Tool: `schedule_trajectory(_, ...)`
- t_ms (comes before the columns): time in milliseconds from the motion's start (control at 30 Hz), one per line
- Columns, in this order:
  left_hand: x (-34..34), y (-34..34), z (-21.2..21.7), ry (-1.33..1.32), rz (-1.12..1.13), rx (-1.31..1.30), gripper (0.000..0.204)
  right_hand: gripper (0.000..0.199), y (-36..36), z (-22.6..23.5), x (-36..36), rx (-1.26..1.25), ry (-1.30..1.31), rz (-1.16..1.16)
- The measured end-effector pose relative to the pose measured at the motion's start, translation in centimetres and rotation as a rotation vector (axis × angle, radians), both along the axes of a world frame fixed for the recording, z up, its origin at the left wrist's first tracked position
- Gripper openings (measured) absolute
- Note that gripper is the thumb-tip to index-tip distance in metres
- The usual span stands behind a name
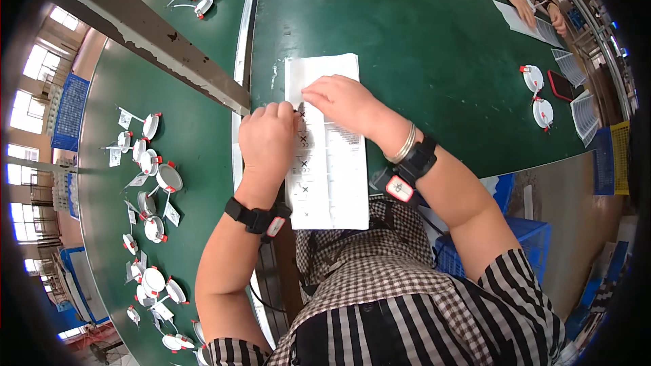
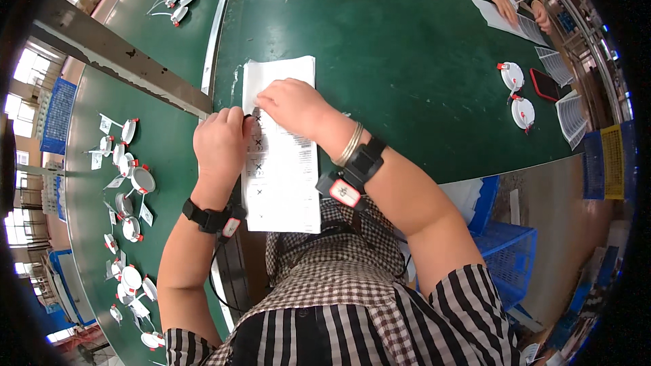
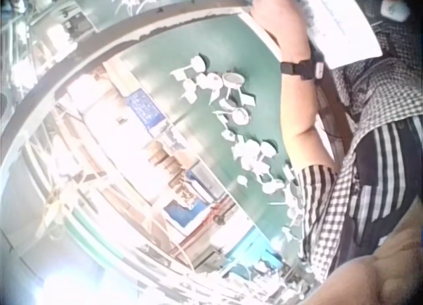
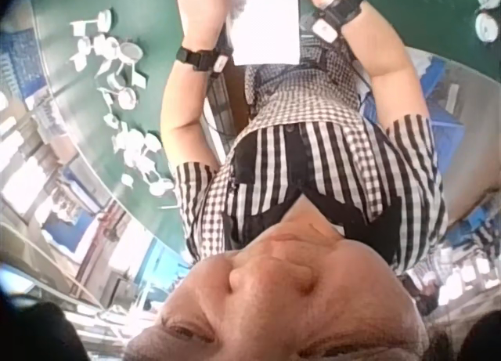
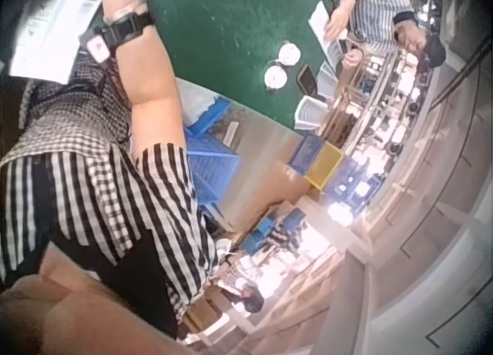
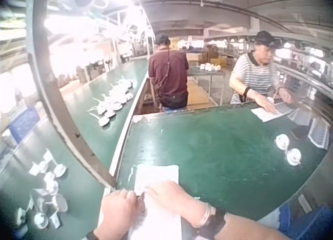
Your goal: Applying labels and stickers to small circular LED light housings at a factory workbench.
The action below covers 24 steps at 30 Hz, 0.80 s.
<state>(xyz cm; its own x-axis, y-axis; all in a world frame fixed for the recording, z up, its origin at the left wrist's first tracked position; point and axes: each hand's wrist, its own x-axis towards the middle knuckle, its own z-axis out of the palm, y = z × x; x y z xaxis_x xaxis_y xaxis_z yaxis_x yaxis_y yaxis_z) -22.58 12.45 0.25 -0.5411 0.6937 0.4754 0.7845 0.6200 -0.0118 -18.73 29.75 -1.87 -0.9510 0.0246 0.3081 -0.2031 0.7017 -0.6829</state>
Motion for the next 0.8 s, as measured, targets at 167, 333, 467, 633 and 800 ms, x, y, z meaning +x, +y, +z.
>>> schedule_trajectory(167, 4.4, -1.1, 2.1, 0.009, -0.26, 0.007, 0.022, 0.042, 1.1, 0.4, -1.1, 0.077, -0.151, 0.063)
schedule_trajectory(333, 11.0, -3.7, 6.3, -0.134, -0.545, 0.143, 0.026, 0.048, 2.6, 1.4, -0.9, -0.177, -0.327, 0.094)
schedule_trajectory(467, 11.4, -5.8, 6.4, -0.136, -0.267, 0.259, 0.028, 0.054, 0.8, 4.9, 3.9, -0.547, -0.34, 0.218)
schedule_trajectory(633, 11.6, -6.3, 5.9, -0.1, -0.196, 0.301, 0.026, 0.024, -1.7, 7.6, 14.0, -0.299, -0.052, 0.29)
schedule_trajectory(800, 12.6, -6.0, 5.8, -0.079, -0.208, 0.29, 0.024, 0.008, -3.4, 6.4, 17.1, -0.277, -0.005, -0.003)
